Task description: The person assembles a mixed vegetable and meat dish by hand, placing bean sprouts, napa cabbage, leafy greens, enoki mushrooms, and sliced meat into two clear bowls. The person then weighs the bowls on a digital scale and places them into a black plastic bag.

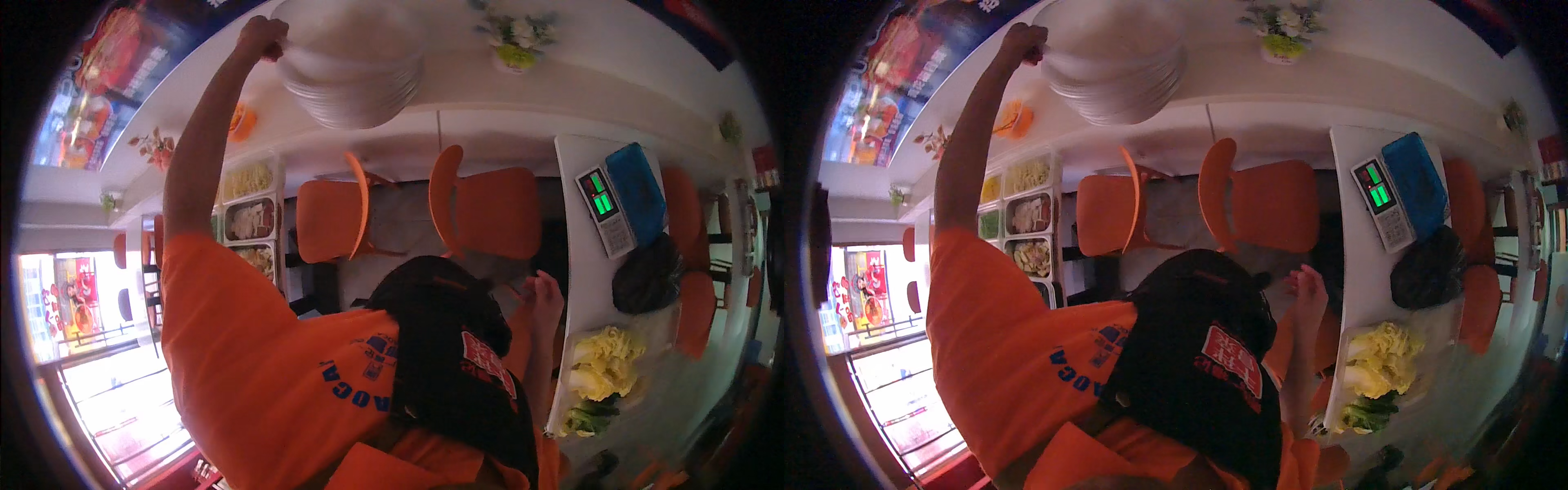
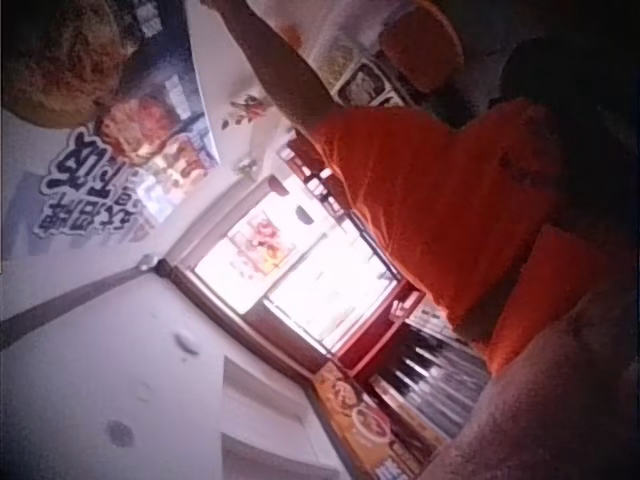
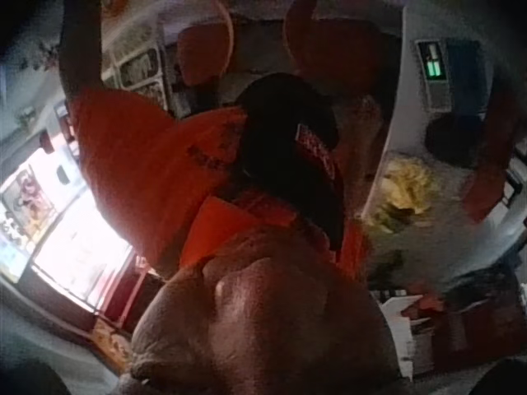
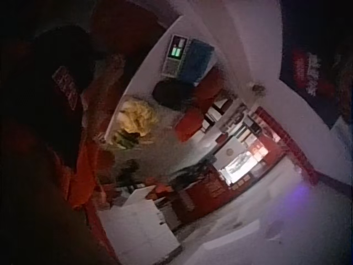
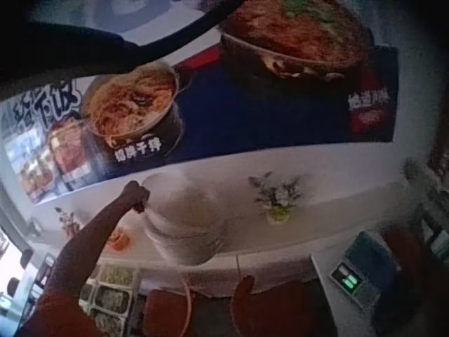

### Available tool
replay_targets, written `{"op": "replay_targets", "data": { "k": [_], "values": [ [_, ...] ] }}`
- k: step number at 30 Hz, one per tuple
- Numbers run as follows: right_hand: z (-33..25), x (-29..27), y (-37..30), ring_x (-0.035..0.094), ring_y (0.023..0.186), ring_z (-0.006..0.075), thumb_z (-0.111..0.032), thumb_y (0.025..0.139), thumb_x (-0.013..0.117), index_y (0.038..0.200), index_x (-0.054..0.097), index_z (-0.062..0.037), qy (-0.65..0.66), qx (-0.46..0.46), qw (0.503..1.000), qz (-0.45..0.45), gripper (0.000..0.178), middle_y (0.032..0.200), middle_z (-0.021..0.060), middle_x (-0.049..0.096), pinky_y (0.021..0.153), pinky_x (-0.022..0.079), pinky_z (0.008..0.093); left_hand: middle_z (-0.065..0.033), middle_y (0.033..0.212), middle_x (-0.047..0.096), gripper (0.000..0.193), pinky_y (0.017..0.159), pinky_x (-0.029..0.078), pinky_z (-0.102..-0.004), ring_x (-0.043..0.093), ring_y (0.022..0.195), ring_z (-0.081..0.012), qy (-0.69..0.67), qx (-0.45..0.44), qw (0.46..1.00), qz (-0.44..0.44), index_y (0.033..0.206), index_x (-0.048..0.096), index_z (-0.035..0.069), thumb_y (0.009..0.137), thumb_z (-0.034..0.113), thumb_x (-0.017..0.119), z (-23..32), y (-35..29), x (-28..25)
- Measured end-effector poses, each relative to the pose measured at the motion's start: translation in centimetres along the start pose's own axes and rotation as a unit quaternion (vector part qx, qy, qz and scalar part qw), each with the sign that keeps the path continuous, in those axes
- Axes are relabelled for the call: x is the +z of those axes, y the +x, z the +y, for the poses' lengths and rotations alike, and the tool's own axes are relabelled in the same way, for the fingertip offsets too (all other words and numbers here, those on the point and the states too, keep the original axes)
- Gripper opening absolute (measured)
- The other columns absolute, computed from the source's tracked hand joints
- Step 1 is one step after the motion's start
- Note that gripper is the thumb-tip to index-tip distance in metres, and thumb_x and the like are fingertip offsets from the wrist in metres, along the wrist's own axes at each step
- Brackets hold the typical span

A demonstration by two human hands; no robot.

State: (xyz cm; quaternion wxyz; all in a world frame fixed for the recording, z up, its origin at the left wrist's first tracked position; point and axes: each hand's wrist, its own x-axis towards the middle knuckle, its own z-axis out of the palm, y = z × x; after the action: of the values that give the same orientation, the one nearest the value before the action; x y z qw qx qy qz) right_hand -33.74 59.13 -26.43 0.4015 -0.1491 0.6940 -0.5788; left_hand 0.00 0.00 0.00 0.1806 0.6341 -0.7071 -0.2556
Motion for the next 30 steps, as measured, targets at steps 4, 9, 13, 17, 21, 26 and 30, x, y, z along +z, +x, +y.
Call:
{"op": "replay_targets", "data": {
  "k": [4,9,13,17,21,26,30],
  "values": [
    [-3.7,2.2,0.0,0.062,0.089,0.0170,-0.020,0.094,0.053,0.114,0.056,-0.0019,0.046,-0.008,0.999,-0.026,0.027,0.099,0.0095,0.063,0.076,0.050,0.0291,-0.0130,0.061,0.061,0.032,0.046,0.050,-0.0332,0.060,0.045,-0.0206,0.062,0.095,0.991,0.074,0.074,0.058,-0.005,0.075,0.026,0.061,2.5,-4.4,-0.1],
    [-10.4,5.3,2.0,0.057,0.110,0.0218,-0.025,0.096,0.050,0.129,0.047,-0.0010,0.080,-0.136,0.984,-0.088,0.042,0.117,0.0135,0.060,0.096,0.044,0.0342,-0.0046,0.066,0.059,0.020,0.053,0.039,-0.0269,0.051,0.059,-0.0113,-0.195,0.198,0.960,-0.009,0.074,0.060,0.003,0.081,0.022,0.060,3.8,-9.6,5.4],
    [-13.8,6.3,0.1,0.042,0.126,0.0221,-0.031,0.097,0.045,0.143,0.028,-0.0077,0.257,-0.203,0.941,-0.088,0.054,0.139,0.0121,0.040,0.101,0.038,0.0354,-0.0070,0.081,0.065,0.024,0.072,0.046,-0.0301,0.059,0.076,-0.0163,-0.136,0.324,0.912,-0.210,0.078,0.067,0.002,0.081,0.018,0.050,5.1,-15.1,14.0],
    [-12.6,2.6,-3.6,0.036,0.129,0.0199,-0.040,0.097,0.041,0.145,0.023,-0.0132,0.089,-0.195,0.973,0.082,0.058,0.143,0.0068,0.034,0.101,0.037,0.0347,-0.0147,0.095,0.063,0.026,0.077,0.049,-0.0341,0.061,0.084,-0.0215,-0.263,0.190,0.845,-0.425,0.094,0.062,-0.005,0.081,0.017,0.054,5.3,-21.5,25.5],
    [-9.4,-0.2,-7.8,0.037,0.128,0.0213,-0.032,0.095,0.045,0.142,0.027,-0.0083,0.185,-0.026,0.952,0.242,0.056,0.141,0.0101,0.036,0.102,0.035,0.0327,-0.0093,0.095,0.059,0.030,0.083,0.044,-0.0327,0.056,0.088,-0.0200,-0.208,0.188,0.839,-0.467,0.102,0.059,-0.002,0.077,0.014,0.056,6.9,-26.9,31.5],
    [-5.7,-5.7,-11.2,0.038,0.124,0.0173,-0.027,0.089,0.058,0.146,0.023,-0.0148,0.134,-0.041,0.951,0.276,0.068,0.142,0.0067,0.035,0.100,0.037,0.0330,-0.0119,0.102,0.060,0.034,0.086,0.043,-0.0314,0.054,0.097,-0.0179,-0.159,0.094,0.800,-0.571,0.104,0.057,-0.008,0.079,0.015,0.056,11.8,-32.9,34.1],
    [-3.5,-11.1,-12.0,0.042,0.122,0.0201,-0.017,0.084,0.064,0.146,0.021,-0.0135,0.169,-0.046,0.950,0.258,0.075,0.141,0.0098,0.036,0.099,0.038,0.0334,-0.0125,0.104,0.060,0.037,0.084,0.045,-0.0301,0.056,0.096,-0.0193,-0.141,0.120,0.735,-0.653,0.109,0.058,-0.006,0.079,0.014,0.055,15.0,-34.5,37.9]
  ]
}}
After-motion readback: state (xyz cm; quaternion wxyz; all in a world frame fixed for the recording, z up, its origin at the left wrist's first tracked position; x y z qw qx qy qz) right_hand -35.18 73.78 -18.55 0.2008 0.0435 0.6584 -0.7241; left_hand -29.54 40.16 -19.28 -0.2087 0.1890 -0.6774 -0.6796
